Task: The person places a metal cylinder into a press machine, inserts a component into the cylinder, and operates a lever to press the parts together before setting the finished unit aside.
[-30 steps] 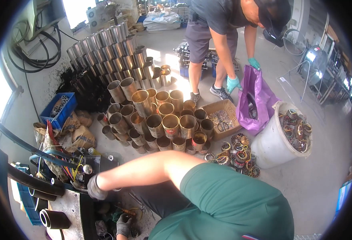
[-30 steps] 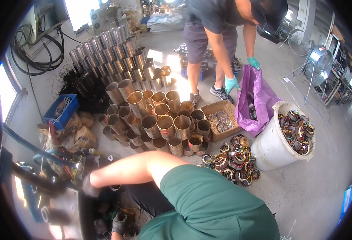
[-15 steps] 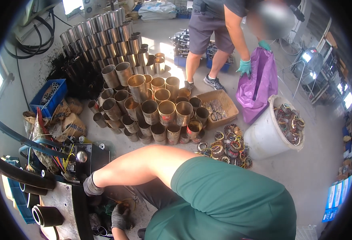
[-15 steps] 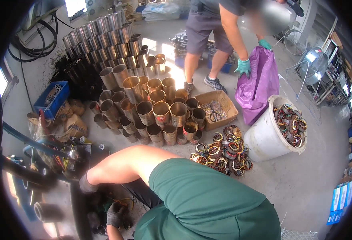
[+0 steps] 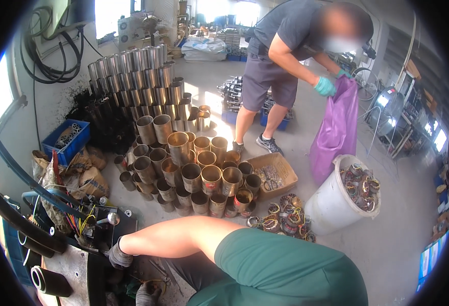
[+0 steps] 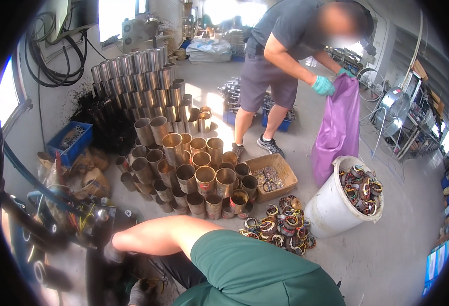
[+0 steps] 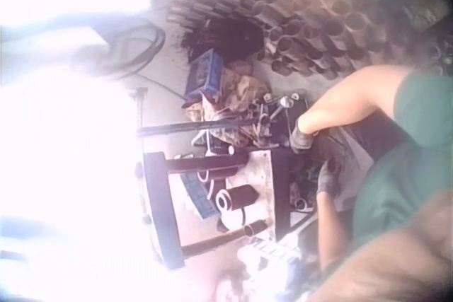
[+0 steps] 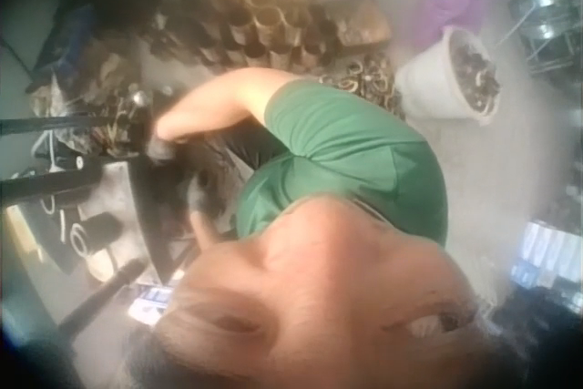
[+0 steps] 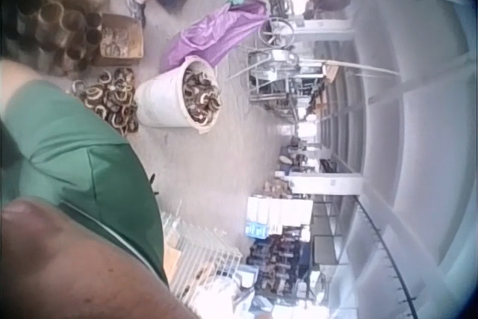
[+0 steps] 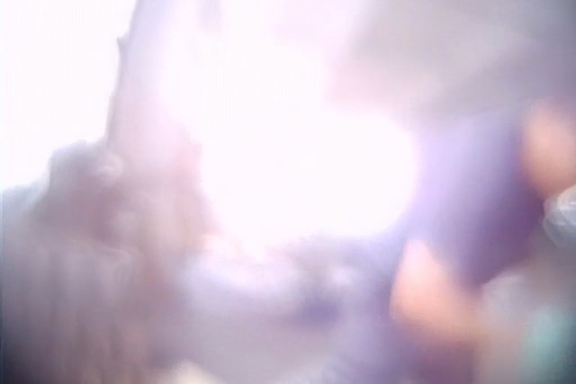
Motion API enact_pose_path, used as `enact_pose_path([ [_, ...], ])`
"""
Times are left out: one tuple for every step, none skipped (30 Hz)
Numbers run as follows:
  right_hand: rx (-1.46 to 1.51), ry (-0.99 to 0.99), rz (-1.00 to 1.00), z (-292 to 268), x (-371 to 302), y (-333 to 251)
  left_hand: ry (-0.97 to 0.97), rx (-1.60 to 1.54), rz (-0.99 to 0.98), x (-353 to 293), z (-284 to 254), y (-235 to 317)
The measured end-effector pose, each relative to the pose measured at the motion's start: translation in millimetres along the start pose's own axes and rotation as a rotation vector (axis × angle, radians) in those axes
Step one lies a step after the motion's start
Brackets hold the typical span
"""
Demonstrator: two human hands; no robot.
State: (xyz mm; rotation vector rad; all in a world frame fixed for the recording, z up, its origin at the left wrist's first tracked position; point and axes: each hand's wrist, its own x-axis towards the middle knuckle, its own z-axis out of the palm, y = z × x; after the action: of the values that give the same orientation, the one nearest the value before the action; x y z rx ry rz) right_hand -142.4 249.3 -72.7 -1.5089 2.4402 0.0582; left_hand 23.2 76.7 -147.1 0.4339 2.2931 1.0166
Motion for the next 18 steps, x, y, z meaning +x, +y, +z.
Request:
enact_pose_path([
  [0.016, 0.006, -0.011, 1, 4, 1, 0.025, -0.017, -0.007, -4, -3, 1],
  [0.045, 0.005, -0.016, 4, 5, 5, 0.052, -0.044, -0.012, -4, -6, 4],
  [0.084, 0.019, -0.023, 11, 8, 10, 0.076, -0.062, -0.004, -4, -13, 9],
  [0.153, 0.041, -0.006, 28, -1, 25, 0.069, -0.078, 0.027, 0, -18, 19],
  [0.221, 0.062, 0.042, 52, -21, 42, 0.026, -0.083, 0.116, 17, -27, 26],
  [0.097, 0.006, 0.023, 47, -20, 40, 0.039, -0.099, 0.171, 16, -49, 19],
  [0.181, -0.009, 0.043, 13, -9, 19, 0.120, -0.125, 0.139, -24, -86, 53],
  [0.274, -0.017, 0.074, -19, -10, -4, 0.247, -0.089, 0.125, -43, -110, 45],
  [0.483, 0.002, 0.229, -11, -26, 3, 0.265, -0.166, 0.171, -39, -125, 57],
  [0.397, -0.050, 0.185, -26, -40, 3, 0.306, -0.225, 0.232, -39, -144, 64],
  [0.418, -0.118, 0.242, -33, -44, 0, 0.402, -0.150, 0.156, -48, -158, 72],
  [0.425, -0.175, 0.287, -50, -48, -7, 0.474, -0.163, 0.210, -41, -172, 41],
  [0.508, -0.001, 0.279, -26, -62, 7, 0.523, -0.219, 0.218, -31, -180, 38],
  [0.585, 0.029, 0.269, -21, -59, 9, 0.733, -0.308, 0.243, -28, -180, 18],
  [0.642, 0.007, 0.273, -30, -53, 1, 0.808, -0.472, 0.254, -31, -184, -6],
  [0.626, 0.006, 0.255, -39, -50, -8, 0.915, -0.439, 0.140, -36, -187, -20],
  [0.678, 0.027, 0.262, -39, -49, -11, 1.010, -0.521, 0.008, -38, -186, -18],
  [0.749, 0.122, 0.193, -31, -47, -9, 1.130, -0.583, 0.115, -43, -188, -15],
])
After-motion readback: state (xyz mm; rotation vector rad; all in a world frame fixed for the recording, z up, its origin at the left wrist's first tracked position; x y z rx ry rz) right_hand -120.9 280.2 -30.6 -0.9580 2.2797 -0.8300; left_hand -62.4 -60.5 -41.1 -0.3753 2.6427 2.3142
